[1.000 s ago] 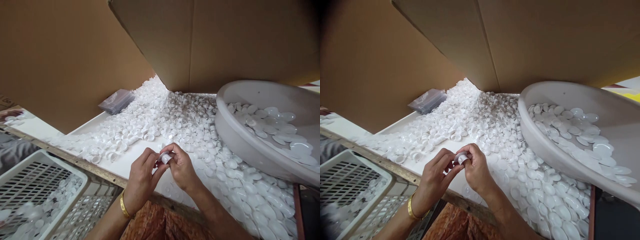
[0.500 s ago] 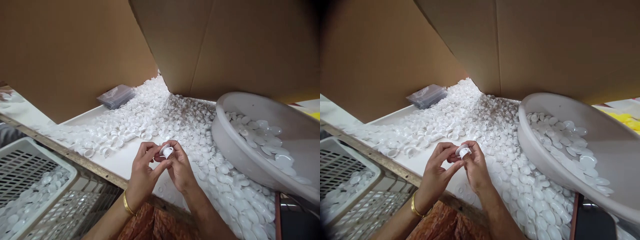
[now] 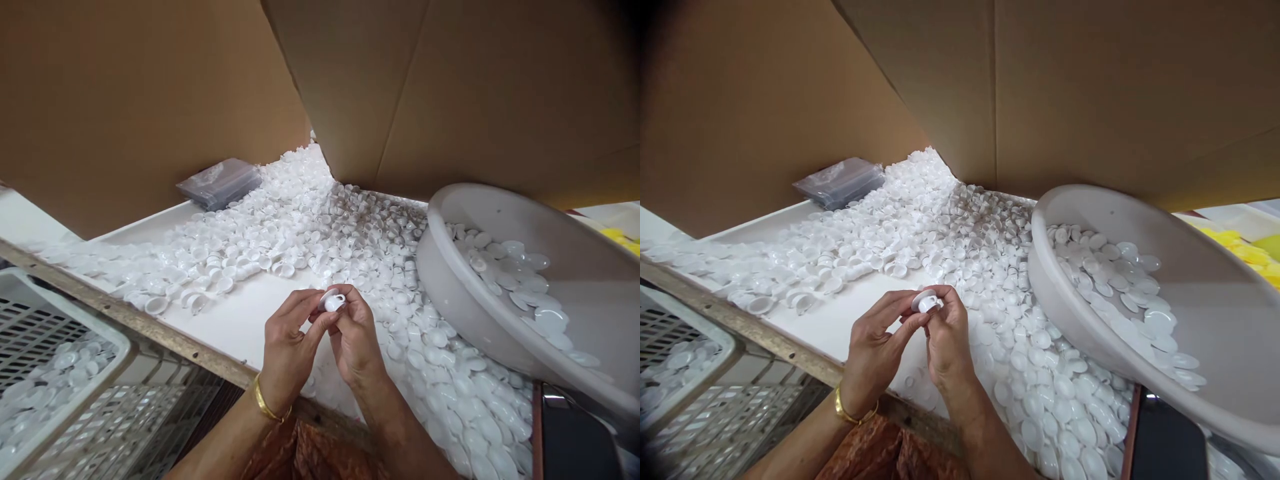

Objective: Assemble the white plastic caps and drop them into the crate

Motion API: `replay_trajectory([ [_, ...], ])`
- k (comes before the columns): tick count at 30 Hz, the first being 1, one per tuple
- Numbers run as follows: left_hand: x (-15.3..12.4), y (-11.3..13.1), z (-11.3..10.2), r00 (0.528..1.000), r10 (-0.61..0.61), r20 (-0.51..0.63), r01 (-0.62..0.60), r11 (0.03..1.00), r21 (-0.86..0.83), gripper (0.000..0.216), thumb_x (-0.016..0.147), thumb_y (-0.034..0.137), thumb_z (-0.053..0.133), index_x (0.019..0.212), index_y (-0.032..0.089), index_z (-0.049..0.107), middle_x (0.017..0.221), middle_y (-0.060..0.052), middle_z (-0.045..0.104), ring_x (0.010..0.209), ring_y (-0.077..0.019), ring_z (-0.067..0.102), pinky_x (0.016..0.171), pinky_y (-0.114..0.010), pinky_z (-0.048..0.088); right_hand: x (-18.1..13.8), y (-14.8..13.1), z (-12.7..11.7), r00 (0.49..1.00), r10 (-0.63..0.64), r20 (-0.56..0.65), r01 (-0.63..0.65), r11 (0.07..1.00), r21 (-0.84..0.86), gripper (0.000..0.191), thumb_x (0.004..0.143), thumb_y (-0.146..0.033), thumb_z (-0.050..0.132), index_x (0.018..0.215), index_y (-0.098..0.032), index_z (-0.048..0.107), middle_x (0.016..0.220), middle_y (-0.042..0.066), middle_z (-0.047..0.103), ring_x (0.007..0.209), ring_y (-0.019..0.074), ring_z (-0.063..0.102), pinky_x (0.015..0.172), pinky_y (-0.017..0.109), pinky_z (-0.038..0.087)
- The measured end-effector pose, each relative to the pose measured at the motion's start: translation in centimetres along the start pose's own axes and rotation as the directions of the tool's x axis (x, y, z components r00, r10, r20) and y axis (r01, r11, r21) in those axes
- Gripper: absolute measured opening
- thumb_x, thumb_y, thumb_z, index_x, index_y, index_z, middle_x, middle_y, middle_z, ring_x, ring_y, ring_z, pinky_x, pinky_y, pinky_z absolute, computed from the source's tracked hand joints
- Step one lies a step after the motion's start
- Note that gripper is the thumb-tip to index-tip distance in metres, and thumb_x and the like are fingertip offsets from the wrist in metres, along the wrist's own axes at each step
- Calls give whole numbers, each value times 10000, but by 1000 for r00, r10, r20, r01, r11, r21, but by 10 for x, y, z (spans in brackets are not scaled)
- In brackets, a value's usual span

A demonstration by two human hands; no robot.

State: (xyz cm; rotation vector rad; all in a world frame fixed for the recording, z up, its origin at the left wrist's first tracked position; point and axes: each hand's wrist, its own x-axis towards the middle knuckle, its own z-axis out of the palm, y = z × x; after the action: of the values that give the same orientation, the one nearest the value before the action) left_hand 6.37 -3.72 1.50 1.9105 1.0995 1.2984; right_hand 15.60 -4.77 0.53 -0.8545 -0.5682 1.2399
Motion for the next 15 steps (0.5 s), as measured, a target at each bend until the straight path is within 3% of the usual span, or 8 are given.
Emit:
replay_trajectory([
  [3,0,-8,2,999,-36,25,37,998,-45,178,811,270,563,949,223,665,917,-35,642,852,-148,585,758,-267,474,2,6,-2,997,-31,-75,22,993,-112,152,677,-199,594,802,-199,508,728,-19,559,667,118,549,629,257,476],
  [7,-1,-17,1,982,-172,74,180,976,-124,181,805,317,564,921,229,670,900,-18,646,822,-142,582,749,-256,461,3,11,-3,994,-39,-100,13,970,-244,145,718,-210,571,854,-196,520,812,5,592,750,136,575,697,284,490],
  [11,0,-22,-8,932,-349,99,362,896,-256,230,794,375,561,873,189,670,874,-24,655,822,-154,580,792,-280,455,1,3,-1,994,66,86,-45,972,-230,228,771,-295,570,979,-206,538,947,34,613,852,168,605,773,339,508],
  [15,3,-29,-24,819,-543,184,539,620,-570,282,772,402,579,822,131,643,811,-50,652,776,-157,589,739,-291,482,-3,-5,0,948,147,283,-103,981,-165,426,753,-260,595,1169,-239,505,1209,57,511,968,182,599,874,384,482],
])
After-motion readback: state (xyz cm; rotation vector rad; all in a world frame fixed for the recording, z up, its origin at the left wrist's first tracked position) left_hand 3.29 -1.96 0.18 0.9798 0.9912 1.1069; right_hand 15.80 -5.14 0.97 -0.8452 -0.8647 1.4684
